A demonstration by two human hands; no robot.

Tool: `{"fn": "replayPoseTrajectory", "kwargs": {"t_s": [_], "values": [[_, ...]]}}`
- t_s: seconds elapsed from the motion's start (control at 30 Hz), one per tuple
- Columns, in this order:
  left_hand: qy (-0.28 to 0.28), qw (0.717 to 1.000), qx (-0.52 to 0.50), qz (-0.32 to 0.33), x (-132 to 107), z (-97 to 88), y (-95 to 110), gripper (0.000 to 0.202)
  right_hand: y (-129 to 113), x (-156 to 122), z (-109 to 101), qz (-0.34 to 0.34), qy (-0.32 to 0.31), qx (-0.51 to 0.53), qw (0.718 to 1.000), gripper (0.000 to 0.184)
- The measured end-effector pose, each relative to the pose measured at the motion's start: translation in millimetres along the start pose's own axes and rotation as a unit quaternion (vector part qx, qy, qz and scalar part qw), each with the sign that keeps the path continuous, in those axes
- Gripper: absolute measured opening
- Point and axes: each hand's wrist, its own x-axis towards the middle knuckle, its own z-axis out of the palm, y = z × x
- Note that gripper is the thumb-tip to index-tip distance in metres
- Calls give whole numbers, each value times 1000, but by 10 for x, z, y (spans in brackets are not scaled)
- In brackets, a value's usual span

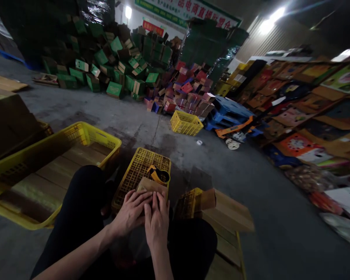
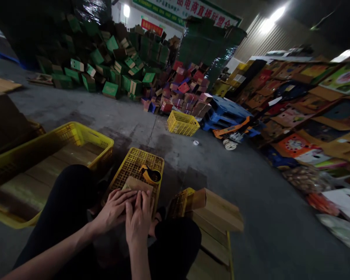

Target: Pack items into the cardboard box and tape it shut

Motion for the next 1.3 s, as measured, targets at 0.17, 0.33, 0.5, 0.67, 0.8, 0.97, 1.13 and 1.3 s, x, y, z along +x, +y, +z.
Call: {"fn": "replayPoseTrajectory", "kwargs": {"t_s": [0.17,0.33,0.5,0.67,0.8,0.97,1.13,1.3], "values": [[-5,1000,-13,-4,-2,-13,-46,58,-40,17,-9,9,-10,-3,1000,58],[13,999,-28,-16,-8,-31,11,58,-59,59,-78,0,-12,-23,1000,54],[36,999,-25,-28,8,4,49,58,22,85,-64,-35,10,-37,999,57],[41,999,13,-16,-85,-32,0,48,61,66,-98,-63,15,-40,997,60],[31,998,47,-13,-254,-140,-92,49,38,71,-168,-56,5,-38,998,59],[-1,1000,15,-16,-335,-214,-195,51,-82,119,-166,-49,-9,-64,997,61],[-7,1000,-11,3,-297,-189,-288,55,-254,239,-134,-60,-50,-32,996,56],[3,1000,-26,15,-238,-185,-339,58,-342,464,-219,-49,-101,2,994,49]]}}
